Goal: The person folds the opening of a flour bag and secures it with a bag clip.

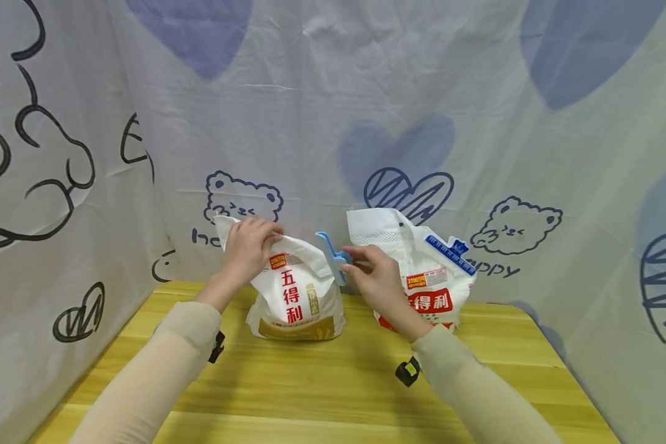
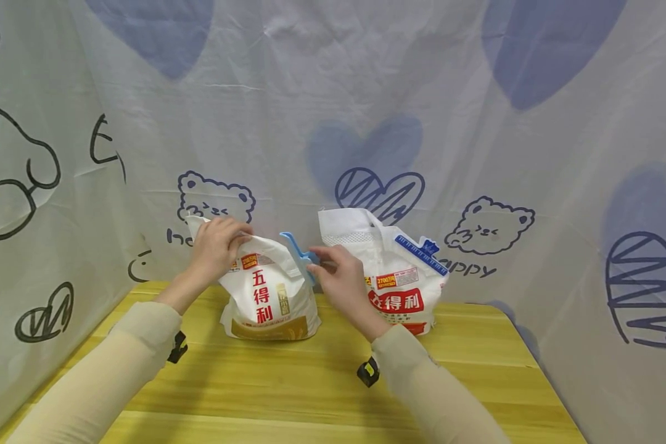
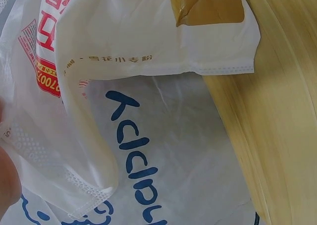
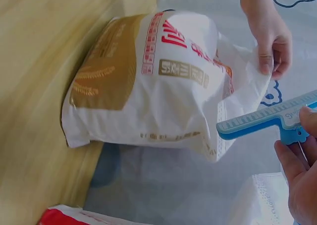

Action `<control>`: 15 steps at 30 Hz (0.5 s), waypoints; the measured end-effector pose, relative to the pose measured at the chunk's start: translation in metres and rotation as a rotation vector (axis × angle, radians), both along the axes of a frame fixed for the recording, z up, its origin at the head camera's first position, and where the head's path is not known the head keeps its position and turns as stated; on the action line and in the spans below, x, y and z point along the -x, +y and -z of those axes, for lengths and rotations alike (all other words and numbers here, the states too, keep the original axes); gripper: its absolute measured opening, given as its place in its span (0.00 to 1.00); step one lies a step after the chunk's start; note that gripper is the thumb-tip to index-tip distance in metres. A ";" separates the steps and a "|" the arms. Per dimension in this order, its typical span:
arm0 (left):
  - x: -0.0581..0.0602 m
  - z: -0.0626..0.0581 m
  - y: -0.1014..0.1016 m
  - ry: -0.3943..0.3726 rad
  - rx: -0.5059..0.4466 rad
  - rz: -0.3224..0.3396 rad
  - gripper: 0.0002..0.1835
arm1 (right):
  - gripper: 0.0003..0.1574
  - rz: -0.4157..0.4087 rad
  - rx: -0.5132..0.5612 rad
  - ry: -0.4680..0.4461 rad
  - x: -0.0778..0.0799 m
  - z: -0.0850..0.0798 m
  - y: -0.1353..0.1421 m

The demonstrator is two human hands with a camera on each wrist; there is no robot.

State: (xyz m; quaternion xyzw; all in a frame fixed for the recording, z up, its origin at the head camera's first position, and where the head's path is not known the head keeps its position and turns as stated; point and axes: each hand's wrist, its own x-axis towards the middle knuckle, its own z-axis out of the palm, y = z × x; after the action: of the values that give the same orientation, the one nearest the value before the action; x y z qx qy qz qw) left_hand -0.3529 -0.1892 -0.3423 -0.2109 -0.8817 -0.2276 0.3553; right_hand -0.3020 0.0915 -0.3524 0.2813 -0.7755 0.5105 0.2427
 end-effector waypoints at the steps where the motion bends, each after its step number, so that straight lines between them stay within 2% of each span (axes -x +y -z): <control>1: 0.000 0.000 0.000 0.001 0.000 0.000 0.06 | 0.19 0.002 -0.008 0.022 0.002 -0.001 -0.001; 4: 0.001 0.000 -0.001 -0.002 0.006 -0.002 0.06 | 0.17 0.009 -0.013 0.067 0.006 -0.005 -0.002; 15: 0.000 0.000 -0.001 -0.014 0.015 -0.011 0.06 | 0.12 0.029 -0.012 0.115 0.023 -0.017 -0.006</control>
State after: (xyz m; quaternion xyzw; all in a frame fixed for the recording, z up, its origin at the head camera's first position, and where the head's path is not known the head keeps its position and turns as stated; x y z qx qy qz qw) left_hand -0.3529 -0.1903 -0.3422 -0.2070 -0.8871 -0.2203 0.3489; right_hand -0.3248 0.0850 -0.3355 0.3003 -0.7674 0.4852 0.2924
